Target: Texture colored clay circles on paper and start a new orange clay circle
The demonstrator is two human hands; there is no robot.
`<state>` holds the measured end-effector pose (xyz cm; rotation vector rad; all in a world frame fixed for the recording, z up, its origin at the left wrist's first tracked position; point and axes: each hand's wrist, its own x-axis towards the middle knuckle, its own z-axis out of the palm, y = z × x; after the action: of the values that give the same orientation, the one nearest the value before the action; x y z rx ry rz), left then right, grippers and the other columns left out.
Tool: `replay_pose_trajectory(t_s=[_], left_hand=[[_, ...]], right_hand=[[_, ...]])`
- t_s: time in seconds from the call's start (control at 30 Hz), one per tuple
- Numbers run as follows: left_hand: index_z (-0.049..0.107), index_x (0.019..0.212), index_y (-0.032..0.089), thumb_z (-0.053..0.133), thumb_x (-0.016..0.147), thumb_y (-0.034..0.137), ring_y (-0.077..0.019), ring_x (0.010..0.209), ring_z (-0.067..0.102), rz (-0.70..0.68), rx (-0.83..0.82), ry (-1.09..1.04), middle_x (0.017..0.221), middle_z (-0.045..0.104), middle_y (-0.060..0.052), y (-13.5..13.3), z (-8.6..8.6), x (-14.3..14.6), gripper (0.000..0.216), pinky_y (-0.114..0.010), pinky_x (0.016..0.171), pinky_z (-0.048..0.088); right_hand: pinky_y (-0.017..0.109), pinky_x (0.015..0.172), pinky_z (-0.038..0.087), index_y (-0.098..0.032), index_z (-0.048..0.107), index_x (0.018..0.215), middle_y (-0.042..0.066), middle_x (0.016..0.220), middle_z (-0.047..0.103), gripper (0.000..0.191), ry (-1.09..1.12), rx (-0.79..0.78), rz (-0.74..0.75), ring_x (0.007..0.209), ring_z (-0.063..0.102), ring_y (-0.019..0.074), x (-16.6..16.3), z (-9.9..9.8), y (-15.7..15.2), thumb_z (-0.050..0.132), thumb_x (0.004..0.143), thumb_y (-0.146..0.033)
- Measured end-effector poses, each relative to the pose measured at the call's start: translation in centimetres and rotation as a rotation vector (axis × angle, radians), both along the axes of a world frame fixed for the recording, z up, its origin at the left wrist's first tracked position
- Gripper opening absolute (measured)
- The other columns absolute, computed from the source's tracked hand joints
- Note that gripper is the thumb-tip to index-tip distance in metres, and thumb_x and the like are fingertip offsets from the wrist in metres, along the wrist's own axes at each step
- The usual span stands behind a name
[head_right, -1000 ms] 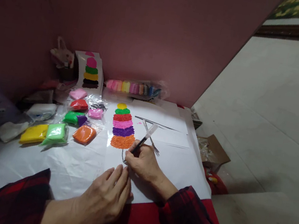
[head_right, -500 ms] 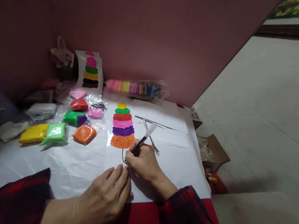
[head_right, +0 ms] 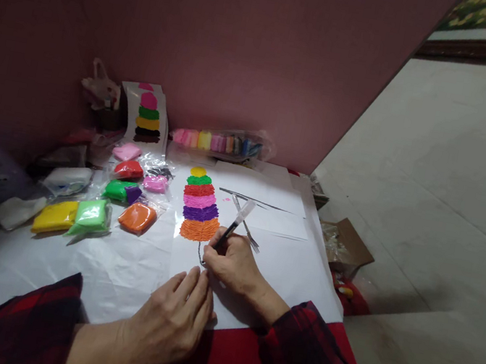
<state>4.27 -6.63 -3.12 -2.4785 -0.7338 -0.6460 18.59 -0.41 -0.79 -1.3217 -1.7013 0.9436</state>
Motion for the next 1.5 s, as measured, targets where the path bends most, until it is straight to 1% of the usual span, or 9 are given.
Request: replay_pose_trajectory(t_s=[0.2,0.43,0.8,1.0,1.13,1.3,1.5], left_hand=[[0.065,0.091,0.004,0.060,0.083,0.023,-0.0351,0.090,0.069,0.002,0.013,-0.011,0.098,0.071,-0.024,0.02,0.08,0.03,0.021,-0.043,0.068,0.051],[0.064,0.087,0.005,0.061,0.083,0.020,-0.0339,0.084,0.069,-0.075,-0.013,-0.065,0.092,0.072,-0.022,-0.24,0.00,-0.08,0.016,-0.039,0.062,0.050],[0.064,0.090,0.004,0.053,0.087,0.017,-0.0329,0.087,0.068,-0.070,-0.026,-0.036,0.094,0.071,-0.024,-0.36,0.05,-0.05,0.018,-0.040,0.064,0.049],[0.065,0.089,0.004,0.056,0.086,0.018,-0.0324,0.085,0.068,-0.064,-0.028,-0.031,0.093,0.072,-0.023,-0.25,0.04,-0.05,0.018,-0.039,0.063,0.049],[0.065,0.088,0.004,0.058,0.084,0.019,-0.0337,0.084,0.069,-0.073,-0.014,-0.037,0.093,0.072,-0.023,-0.22,0.21,-0.08,0.017,-0.039,0.061,0.050],[0.065,0.088,0.004,0.059,0.085,0.019,-0.0342,0.084,0.069,-0.064,-0.037,-0.021,0.092,0.072,-0.023,-0.34,0.16,-0.09,0.017,-0.038,0.060,0.050],[0.065,0.090,0.003,0.056,0.086,0.019,-0.0348,0.087,0.068,-0.075,-0.021,-0.036,0.094,0.071,-0.024,-0.36,-0.10,-0.05,0.018,-0.041,0.064,0.050]], right_hand=[[0.022,0.047,0.037,-0.019,0.050,0.061,-0.004,0.053,0.052,0.012,-0.015,0.002,0.000,0.048,0.047,0.0095,-0.09,0.21,-0.15,0.054,0.072,-0.016],[0.022,0.045,0.036,-0.020,0.048,0.062,-0.006,0.047,0.052,0.012,0.031,-0.063,-0.002,0.042,0.047,0.0093,-0.02,0.14,-0.17,0.053,0.072,-0.015],[0.022,0.044,0.037,-0.020,0.049,0.063,-0.005,0.047,0.053,0.012,0.054,-0.086,0.004,0.041,0.049,0.0096,-0.15,0.44,-0.40,0.053,0.072,-0.015],[0.022,0.044,0.037,-0.020,0.049,0.062,-0.005,0.048,0.053,0.012,0.039,-0.073,-0.012,0.043,0.049,0.0097,-0.19,0.42,-0.39,0.055,0.072,-0.015],[0.022,0.044,0.036,-0.020,0.048,0.062,-0.005,0.048,0.052,0.013,0.015,-0.055,-0.005,0.043,0.048,0.0096,-0.10,0.30,-0.28,0.054,0.072,-0.015],[0.022,0.045,0.037,-0.020,0.048,0.061,-0.004,0.049,0.052,0.013,-0.008,-0.044,0.006,0.044,0.048,0.0098,0.00,0.27,-0.18,0.054,0.072,-0.017],[0.022,0.044,0.036,-0.020,0.048,0.062,-0.005,0.048,0.051,0.013,0.019,-0.061,0.004,0.044,0.047,0.0096,-0.13,0.49,-0.26,0.054,0.072,-0.017]])
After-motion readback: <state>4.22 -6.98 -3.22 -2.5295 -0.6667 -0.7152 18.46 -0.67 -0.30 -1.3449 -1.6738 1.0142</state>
